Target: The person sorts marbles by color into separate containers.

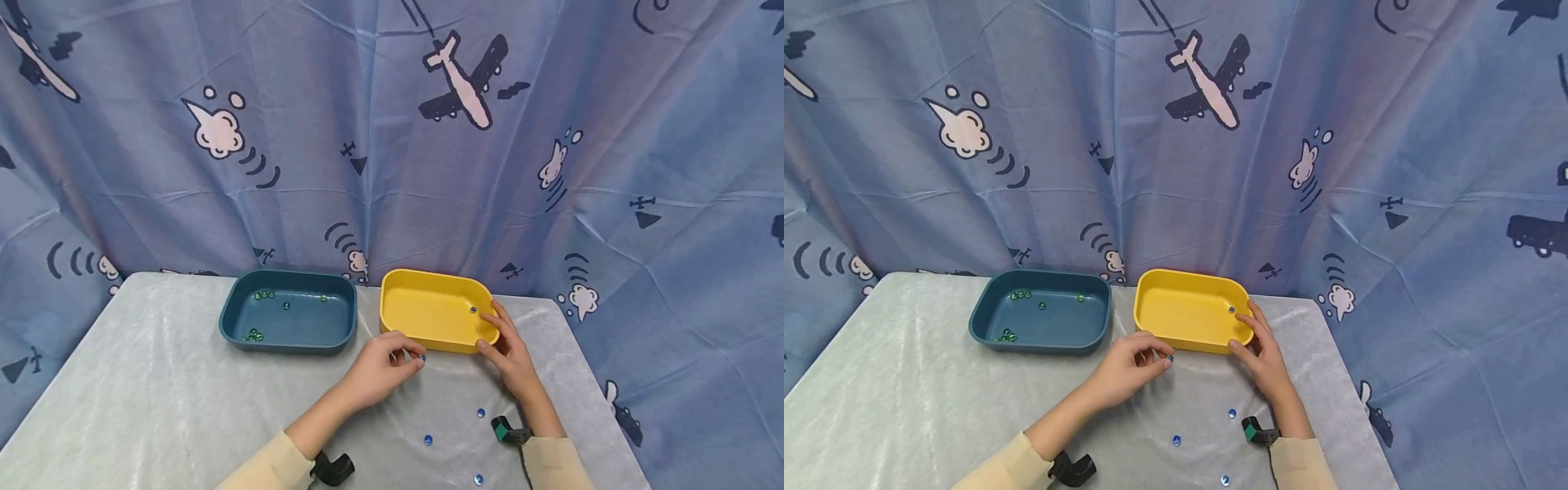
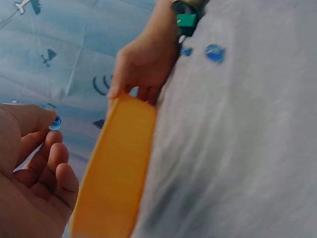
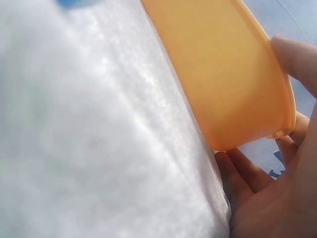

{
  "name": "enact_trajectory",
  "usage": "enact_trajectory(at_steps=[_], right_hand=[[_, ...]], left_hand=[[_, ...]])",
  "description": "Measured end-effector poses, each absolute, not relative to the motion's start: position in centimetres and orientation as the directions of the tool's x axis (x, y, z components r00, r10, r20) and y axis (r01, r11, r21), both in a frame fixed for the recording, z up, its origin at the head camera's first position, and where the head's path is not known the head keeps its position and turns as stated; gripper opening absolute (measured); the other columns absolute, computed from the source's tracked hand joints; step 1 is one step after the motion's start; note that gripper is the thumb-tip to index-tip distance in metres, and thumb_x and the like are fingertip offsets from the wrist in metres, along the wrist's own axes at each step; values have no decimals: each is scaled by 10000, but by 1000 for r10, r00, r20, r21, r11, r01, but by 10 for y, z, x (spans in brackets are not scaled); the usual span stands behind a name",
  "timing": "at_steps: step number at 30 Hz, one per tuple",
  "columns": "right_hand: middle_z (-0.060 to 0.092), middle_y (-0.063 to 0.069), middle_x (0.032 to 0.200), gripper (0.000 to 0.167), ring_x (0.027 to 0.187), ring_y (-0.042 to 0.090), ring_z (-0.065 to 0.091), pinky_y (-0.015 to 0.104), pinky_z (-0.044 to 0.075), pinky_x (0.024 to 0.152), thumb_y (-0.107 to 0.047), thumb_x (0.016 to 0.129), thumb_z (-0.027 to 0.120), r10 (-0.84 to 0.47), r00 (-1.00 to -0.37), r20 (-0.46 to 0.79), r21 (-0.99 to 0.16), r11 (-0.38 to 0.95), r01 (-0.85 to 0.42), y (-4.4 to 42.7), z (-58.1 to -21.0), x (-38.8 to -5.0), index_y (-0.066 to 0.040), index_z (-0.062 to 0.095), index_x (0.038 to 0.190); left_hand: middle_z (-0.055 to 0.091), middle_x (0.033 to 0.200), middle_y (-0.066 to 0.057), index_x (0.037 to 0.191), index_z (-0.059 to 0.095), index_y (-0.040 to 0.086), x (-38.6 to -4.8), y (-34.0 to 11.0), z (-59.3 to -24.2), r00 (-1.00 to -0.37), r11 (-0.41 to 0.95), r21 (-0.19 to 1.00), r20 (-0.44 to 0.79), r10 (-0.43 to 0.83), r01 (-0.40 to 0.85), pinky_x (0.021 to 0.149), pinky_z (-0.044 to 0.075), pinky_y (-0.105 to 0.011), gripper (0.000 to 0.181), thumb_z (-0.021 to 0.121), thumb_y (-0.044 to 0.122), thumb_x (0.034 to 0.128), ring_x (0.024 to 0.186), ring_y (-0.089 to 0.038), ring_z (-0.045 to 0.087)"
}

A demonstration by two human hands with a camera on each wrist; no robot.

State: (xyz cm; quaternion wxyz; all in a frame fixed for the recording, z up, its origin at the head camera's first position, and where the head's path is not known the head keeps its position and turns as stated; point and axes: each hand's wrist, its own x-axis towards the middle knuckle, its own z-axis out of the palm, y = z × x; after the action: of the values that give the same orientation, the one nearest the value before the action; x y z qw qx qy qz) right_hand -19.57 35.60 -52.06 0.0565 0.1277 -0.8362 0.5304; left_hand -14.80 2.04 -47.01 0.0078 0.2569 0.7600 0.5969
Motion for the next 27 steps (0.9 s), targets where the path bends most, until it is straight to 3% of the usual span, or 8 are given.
enact_trajectory(at_steps=[7,19,27], right_hand=[[169,28,1825,501,1652,401,197,63,326,1129,-108,1059,706,-152,-960,235,-868,413,-277,357,-521,-195,-1,568,1530],[169,12,1825,505,1659,379,185,62,323,1130,-113,1060,705,-139,-963,230,-871,411,-267,355,-521,-194,8,564,1530],[166,17,1827,507,1658,379,188,65,324,1132,-133,1063,710,-144,-963,226,-869,417,-266,355,-521,-195,-11,568,1534]], left_hand=[[706,958,21,1112,833,45,-166,15,-455,-860,141,904,322,395,404,692,504,-236,126,794,87,1000,795,-121,591],[754,1043,-10,1133,831,64,-200,11,-435,-879,228,891,290,379,392,725,563,-270,133,766,103,1023,869,-167,634],[758,1021,-14,1146,830,44,-217,18,-435,-891,257,890,271,364,376,705,530,-259,157,765,129,1031,843,-155,607]])
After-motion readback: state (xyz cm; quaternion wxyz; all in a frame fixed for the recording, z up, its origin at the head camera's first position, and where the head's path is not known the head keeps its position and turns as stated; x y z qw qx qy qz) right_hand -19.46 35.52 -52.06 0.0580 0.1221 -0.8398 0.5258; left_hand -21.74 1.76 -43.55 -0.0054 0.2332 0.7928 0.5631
